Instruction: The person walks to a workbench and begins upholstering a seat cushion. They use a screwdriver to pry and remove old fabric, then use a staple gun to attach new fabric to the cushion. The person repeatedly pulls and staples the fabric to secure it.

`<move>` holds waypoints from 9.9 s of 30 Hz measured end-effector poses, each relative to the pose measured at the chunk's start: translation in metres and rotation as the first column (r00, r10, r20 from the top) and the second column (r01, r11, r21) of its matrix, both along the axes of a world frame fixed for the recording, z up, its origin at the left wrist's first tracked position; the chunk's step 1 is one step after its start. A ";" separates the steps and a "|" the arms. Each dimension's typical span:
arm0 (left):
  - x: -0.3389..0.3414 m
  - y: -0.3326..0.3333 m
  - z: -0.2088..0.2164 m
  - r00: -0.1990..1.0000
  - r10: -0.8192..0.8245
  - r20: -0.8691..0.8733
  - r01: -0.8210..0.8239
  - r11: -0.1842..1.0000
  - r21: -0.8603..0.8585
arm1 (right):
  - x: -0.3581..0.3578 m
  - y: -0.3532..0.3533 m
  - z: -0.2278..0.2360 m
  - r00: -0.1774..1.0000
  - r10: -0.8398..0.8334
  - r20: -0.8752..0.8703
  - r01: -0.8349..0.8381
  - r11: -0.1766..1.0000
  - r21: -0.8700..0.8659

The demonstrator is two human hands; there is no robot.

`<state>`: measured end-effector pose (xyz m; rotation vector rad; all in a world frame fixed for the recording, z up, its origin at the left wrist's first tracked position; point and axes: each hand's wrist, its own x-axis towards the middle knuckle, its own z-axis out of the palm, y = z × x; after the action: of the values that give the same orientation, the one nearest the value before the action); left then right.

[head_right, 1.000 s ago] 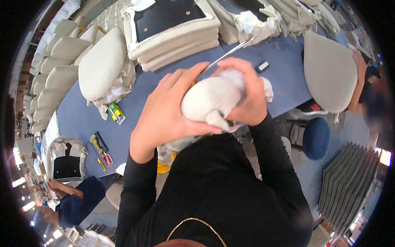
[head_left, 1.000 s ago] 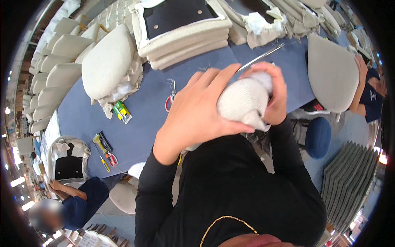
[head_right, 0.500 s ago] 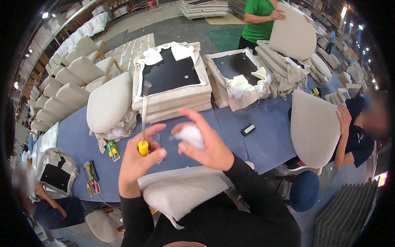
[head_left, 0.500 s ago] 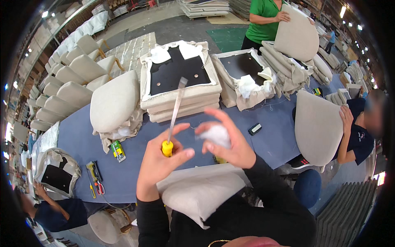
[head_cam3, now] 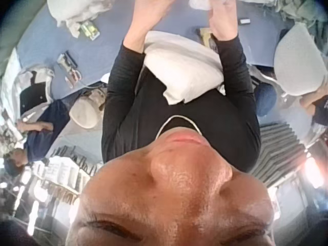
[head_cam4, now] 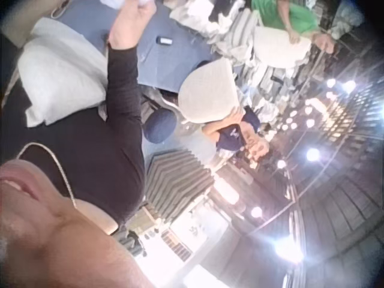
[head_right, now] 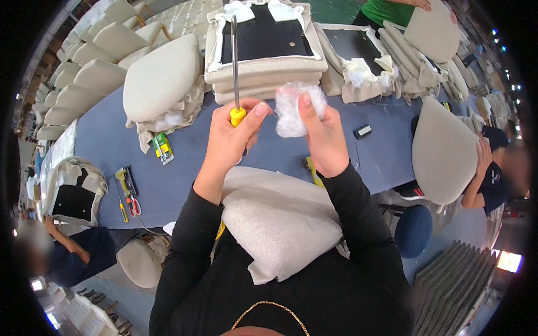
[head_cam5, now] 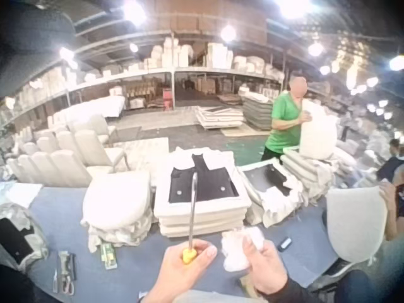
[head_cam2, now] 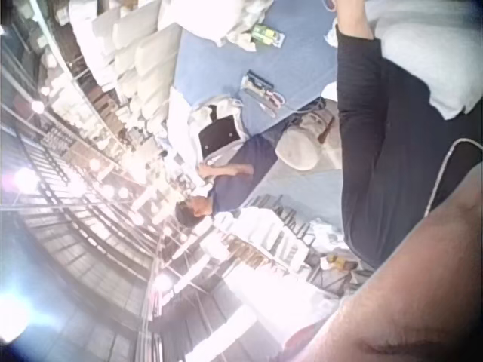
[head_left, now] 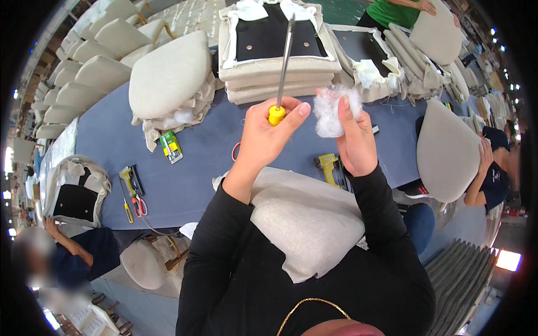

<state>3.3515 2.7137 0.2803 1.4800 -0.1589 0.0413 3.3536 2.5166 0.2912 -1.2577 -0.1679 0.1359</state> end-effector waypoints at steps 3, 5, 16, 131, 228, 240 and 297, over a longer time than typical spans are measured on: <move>-0.003 0.001 -0.001 0.997 -0.045 0.067 0.044 0.999 0.010 | -0.005 0.014 0.001 0.996 -0.048 0.069 0.060 0.981 -0.183; 0.002 0.005 -0.003 0.987 -0.101 0.122 0.089 0.991 0.101 | -0.007 0.027 0.004 0.990 -0.103 0.096 0.120 0.976 -0.184; 0.012 0.016 -0.008 0.995 0.019 0.095 -0.015 0.999 -0.044 | 0.000 0.007 -0.016 0.998 -0.043 0.045 0.053 0.967 -0.250; -0.193 -0.014 0.008 0.992 0.040 0.116 -0.100 0.815 0.571 | -0.048 -0.114 -0.034 0.729 0.296 0.617 -0.292 0.950 -0.111; -0.202 0.063 0.073 0.984 -0.149 -0.097 0.175 0.730 0.661 | -0.059 -0.057 -0.004 0.549 0.531 0.645 -0.455 0.838 -0.302; -0.184 0.060 0.083 0.969 -0.237 -0.064 0.213 0.680 0.701 | -0.060 -0.058 -0.005 0.596 0.507 0.623 -0.450 0.853 -0.264; -0.142 0.074 0.092 0.909 -0.395 -0.133 0.373 0.626 0.685 | -0.052 -0.052 -0.008 0.678 0.462 0.572 -0.404 0.884 -0.235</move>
<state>3.2094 2.7874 0.3720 2.1836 -0.5698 -0.3945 3.3021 2.4649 0.2835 -1.2972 -1.0555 0.1382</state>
